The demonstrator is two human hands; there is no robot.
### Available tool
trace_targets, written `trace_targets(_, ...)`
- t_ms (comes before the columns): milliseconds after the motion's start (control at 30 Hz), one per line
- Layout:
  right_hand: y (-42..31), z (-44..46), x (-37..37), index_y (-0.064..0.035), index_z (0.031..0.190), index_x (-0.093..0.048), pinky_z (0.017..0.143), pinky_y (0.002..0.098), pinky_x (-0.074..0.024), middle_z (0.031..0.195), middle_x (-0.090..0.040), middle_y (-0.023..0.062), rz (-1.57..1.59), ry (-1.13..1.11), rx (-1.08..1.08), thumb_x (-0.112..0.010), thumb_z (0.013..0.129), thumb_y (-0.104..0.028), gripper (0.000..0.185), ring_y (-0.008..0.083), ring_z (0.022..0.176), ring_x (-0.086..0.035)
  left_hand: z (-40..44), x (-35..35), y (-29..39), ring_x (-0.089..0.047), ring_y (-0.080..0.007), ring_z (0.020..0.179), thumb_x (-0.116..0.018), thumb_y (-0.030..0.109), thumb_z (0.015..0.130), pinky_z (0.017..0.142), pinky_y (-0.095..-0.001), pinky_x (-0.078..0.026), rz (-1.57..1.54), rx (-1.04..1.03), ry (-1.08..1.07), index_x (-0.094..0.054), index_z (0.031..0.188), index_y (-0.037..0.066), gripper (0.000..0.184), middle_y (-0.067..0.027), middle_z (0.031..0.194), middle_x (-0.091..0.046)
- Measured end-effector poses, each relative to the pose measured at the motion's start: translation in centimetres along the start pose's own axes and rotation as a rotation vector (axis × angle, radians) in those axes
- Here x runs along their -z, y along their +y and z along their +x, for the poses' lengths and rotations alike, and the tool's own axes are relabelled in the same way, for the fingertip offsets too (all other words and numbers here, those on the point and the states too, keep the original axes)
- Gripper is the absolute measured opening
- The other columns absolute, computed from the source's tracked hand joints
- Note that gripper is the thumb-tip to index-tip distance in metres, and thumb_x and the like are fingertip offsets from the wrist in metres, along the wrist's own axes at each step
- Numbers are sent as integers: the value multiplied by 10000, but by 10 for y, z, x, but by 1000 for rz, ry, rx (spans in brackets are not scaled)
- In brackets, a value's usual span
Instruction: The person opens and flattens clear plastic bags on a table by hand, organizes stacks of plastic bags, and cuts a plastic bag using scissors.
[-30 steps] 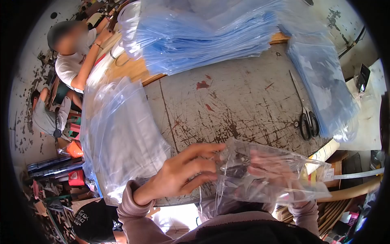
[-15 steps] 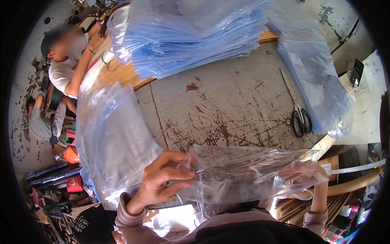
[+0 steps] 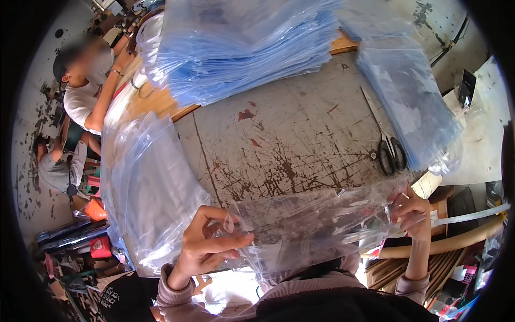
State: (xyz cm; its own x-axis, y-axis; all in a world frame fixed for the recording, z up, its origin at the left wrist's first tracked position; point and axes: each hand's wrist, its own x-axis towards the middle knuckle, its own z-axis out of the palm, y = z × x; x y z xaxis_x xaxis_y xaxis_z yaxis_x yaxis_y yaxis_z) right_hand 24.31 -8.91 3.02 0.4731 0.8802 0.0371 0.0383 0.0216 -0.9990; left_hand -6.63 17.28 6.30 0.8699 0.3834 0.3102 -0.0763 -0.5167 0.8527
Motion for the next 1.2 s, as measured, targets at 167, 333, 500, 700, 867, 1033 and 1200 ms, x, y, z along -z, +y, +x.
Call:
trace_targets(167,-4,1,-2,20,670,-641,547,251,-459,710,-572,66,-72,227,-12,-740,704,-371,404,144,613,-583,-9,0,12,-532,-148,733,-746,133,632,570,-221,-480,114,-53,10,-713,895,98,267,-70,873,-438)
trace_targets(333,-21,2,2,25,642,-622,532,235,-431,699,-572,83,-211,236,94,-710,745,-357,405,140,590,-561,-8,5,15,-520,-98,612,-772,137,602,439,-180,-410,234,-149,54,-717,921,122,324,-43,784,-496)
trace_targets(500,-26,11,-6,38,684,-635,611,264,-413,769,-577,81,-293,202,-28,-690,762,-274,326,138,710,-537,-10,2,2,-579,-128,613,-746,11,630,499,-208,-450,41,39,130,-662,743,29,142,-110,862,-582)
trace_targets(700,-16,31,-9,-5,695,-623,906,401,-371,1275,-390,182,-378,298,307,-698,734,-342,347,317,1102,-458,-8,-18,-8,-587,-276,1013,-678,-58,709,814,-331,-540,-143,267,104,-414,691,5,271,-219,1090,-558)
trace_targets(867,-16,27,-9,15,697,-626,743,304,-419,764,-637,111,-70,202,62,-711,748,-310,340,211,863,-572,-16,-23,-14,-587,-281,1015,-683,-32,739,771,-307,-546,-411,292,127,-411,748,-3,273,-262,1091,-564)
trace_targets(1033,-19,24,-12,38,773,-665,628,237,-428,715,-640,83,-47,304,15,-713,744,-129,176,125,645,-570,-22,-18,-3,-647,-230,857,-711,-35,708,690,-287,-552,-417,321,310,-462,717,-10,251,-216,900,-628)
trace_targets(1200,-22,37,-24,36,794,-677,600,215,-430,731,-646,79,2,294,-89,-720,727,-78,140,107,671,-575,-24,-6,-3,-625,-121,686,-724,-33,700,590,-222,-513,-294,330,481,-489,723,-3,238,-154,805,-635)
